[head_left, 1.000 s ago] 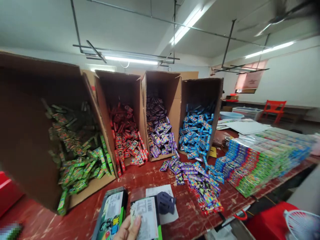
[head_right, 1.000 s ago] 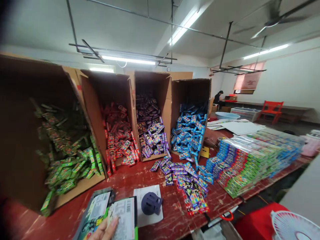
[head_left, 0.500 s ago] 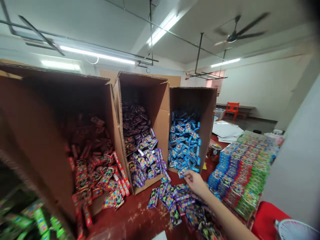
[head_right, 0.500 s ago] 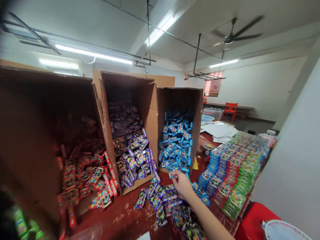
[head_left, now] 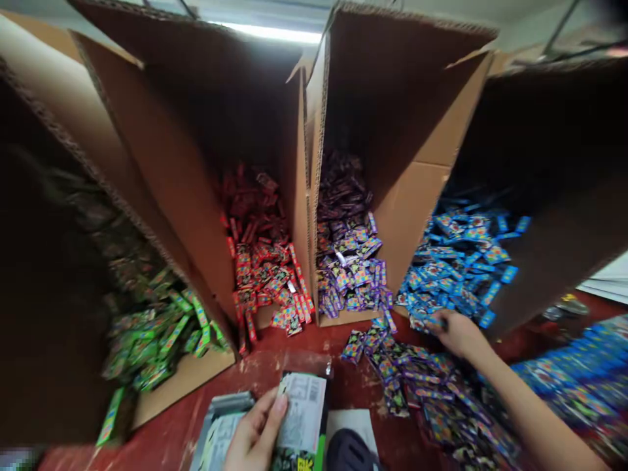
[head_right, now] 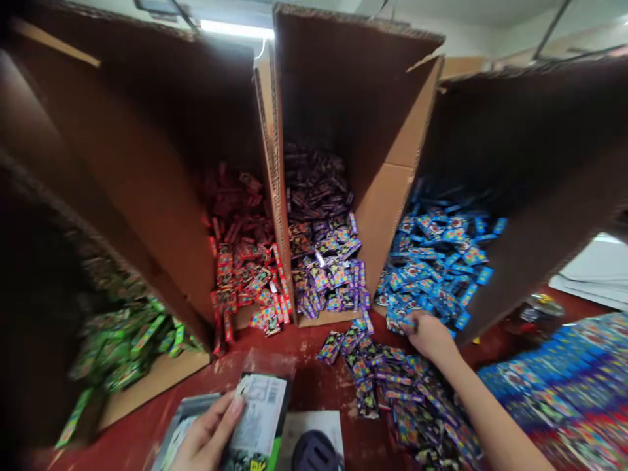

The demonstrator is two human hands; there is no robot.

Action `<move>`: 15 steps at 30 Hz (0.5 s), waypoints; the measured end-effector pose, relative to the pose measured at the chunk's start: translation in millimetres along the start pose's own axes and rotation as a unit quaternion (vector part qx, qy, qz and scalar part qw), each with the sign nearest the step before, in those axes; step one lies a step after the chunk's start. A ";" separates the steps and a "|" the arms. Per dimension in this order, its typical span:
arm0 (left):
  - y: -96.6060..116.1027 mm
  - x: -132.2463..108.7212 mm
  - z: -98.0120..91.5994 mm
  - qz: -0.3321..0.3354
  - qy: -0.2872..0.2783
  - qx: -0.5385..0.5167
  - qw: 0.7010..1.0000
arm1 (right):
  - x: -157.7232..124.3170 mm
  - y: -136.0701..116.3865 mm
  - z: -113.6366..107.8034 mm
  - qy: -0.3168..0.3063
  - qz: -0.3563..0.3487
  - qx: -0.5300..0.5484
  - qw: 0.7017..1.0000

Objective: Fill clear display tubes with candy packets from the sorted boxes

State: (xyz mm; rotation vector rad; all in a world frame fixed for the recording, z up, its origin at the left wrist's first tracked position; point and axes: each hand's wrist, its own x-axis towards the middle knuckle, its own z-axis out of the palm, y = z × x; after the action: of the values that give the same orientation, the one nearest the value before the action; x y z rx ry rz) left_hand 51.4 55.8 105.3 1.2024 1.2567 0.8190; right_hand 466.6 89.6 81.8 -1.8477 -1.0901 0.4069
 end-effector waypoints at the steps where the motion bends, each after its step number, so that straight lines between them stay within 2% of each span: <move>1: 3.3 -1.9 2.0 0.005 -0.027 -0.002 1.000 | -11.8 -9.0 -0.7 -0.029 0.002 0.040 0.999; 2: 6.0 -2.9 4.5 0.011 -0.046 0.002 0.999 | -27.3 -20.9 0.2 -0.062 0.009 0.113 0.992; 3: 7.8 -3.7 7.2 0.019 -0.054 0.010 0.998 | -45.1 -35.1 3.1 -0.117 0.021 0.206 0.971; 4: 8.7 -4.8 9.8 0.025 -0.062 0.020 0.998 | -63.8 -50.6 8.0 -0.189 0.042 0.285 0.939; 5: 8.8 -6.3 12.2 0.028 -0.073 0.031 0.997 | -81.4 -66.3 15.0 -0.234 0.054 0.345 0.907; 7: 6.7 -10.1 15.8 0.028 -0.108 0.050 0.993 | -108.2 -93.4 33.4 -0.296 0.057 0.413 0.859; 8: 5.1 -11.9 16.9 0.028 -0.126 0.061 0.990 | -116.4 -102.8 43.4 -0.305 0.048 0.433 0.847; 11: 0.1 -14.4 17.9 0.041 -0.149 0.090 0.984 | -124.6 -112.8 67.7 -0.299 -0.003 0.455 0.839; 15: -4.4 -10.9 19.8 0.051 -0.156 0.101 0.981 | -125.6 -102.7 74.4 -0.265 -0.062 0.409 0.871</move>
State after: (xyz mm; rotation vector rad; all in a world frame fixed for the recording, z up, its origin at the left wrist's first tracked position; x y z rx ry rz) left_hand 68.0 40.2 101.8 1.5048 1.0443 0.5561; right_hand 295.7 46.2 109.1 -0.9129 -1.1281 1.1496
